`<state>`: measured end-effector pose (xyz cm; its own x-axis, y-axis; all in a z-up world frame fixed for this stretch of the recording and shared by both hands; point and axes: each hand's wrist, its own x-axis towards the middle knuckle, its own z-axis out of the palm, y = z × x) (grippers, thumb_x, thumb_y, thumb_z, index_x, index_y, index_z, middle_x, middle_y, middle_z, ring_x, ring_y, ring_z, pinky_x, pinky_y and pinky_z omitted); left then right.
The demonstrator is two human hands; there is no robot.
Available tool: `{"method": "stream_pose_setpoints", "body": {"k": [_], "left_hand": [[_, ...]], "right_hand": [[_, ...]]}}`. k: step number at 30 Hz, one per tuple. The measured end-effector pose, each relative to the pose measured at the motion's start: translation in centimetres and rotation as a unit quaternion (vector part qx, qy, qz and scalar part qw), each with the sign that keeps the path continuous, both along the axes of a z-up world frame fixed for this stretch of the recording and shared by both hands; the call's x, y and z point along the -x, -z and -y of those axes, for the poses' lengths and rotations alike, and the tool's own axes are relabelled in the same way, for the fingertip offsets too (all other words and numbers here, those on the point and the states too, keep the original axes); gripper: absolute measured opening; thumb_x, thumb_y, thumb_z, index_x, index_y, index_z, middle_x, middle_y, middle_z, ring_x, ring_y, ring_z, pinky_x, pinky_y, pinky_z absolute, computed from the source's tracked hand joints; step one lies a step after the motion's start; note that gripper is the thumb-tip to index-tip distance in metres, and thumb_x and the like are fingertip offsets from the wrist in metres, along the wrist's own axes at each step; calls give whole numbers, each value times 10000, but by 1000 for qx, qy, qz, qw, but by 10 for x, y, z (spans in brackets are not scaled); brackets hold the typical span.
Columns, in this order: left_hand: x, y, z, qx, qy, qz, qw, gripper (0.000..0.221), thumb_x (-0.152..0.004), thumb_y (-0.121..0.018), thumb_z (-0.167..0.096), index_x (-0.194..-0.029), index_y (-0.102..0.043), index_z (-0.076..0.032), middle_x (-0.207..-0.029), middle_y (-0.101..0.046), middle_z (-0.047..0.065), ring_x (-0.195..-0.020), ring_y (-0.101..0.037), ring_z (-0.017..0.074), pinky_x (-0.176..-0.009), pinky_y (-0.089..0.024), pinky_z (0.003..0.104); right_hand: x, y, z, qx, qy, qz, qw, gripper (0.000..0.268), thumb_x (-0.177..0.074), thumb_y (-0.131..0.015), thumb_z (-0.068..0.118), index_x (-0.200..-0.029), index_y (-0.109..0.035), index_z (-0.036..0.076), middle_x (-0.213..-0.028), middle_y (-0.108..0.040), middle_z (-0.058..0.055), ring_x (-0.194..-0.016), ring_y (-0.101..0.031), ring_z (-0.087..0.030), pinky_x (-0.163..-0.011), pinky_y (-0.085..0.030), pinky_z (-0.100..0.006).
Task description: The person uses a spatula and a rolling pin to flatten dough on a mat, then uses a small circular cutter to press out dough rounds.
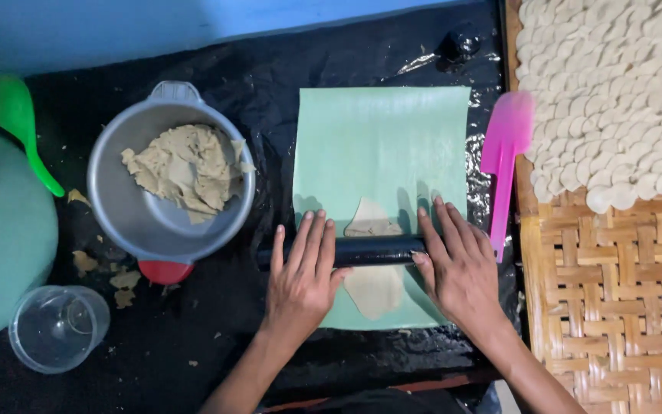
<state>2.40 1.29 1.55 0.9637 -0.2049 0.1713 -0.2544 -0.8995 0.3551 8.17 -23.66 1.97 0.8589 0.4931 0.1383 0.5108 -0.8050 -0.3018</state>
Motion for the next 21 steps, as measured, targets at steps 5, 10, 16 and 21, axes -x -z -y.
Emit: {"method": "stream_pose_setpoints", "body": {"k": [5, 10, 16, 21], "left_hand": [[-29, 4, 1, -4, -20, -17, 1000, 766, -948, -644, -446, -1453, -474, 104, -1554, -445, 254, -1484, -384, 389, -1193, -236, 657], [-77, 6, -5, -42, -51, -46, 997, 730, -1016, -505, -463, -1521, -421, 57, -1629, -359, 221, -1543, -264, 400, -1220, -146, 664], [-80, 4, -7, -28, -58, -47, 997, 762, -1061, -467, -435, -1584, -294, 93, -1669, -190, 294, -1555, -131, 453, -1204, -88, 687], [-22, 17, 2, -57, -42, -37, 997, 716, -1037, -531, -383, -1558, -374, 82, -1657, -333, 228, -1571, -271, 349, -1248, -155, 657]], "right_hand": [[-28, 2, -8, 19, 13, -47, 999, 548, -1025, -507, 300, -1498, -507, 22, -1572, -451, -242, -1463, -431, -405, -1137, -374, -491], [-67, 18, -12, 81, -11, -32, 996, 573, -1057, -440, 330, -1548, -485, 39, -1610, -316, -302, -1482, -296, -456, -1171, -260, -524], [-62, 0, -22, -23, 62, -59, 996, 586, -1111, -375, 363, -1594, -385, 31, -1657, -259, -325, -1553, -241, -478, -1254, -228, -516], [-11, 16, -10, 27, 71, -27, 997, 636, -1047, -445, 300, -1588, -388, -29, -1652, -325, -294, -1543, -305, -453, -1250, -238, -557]]}}
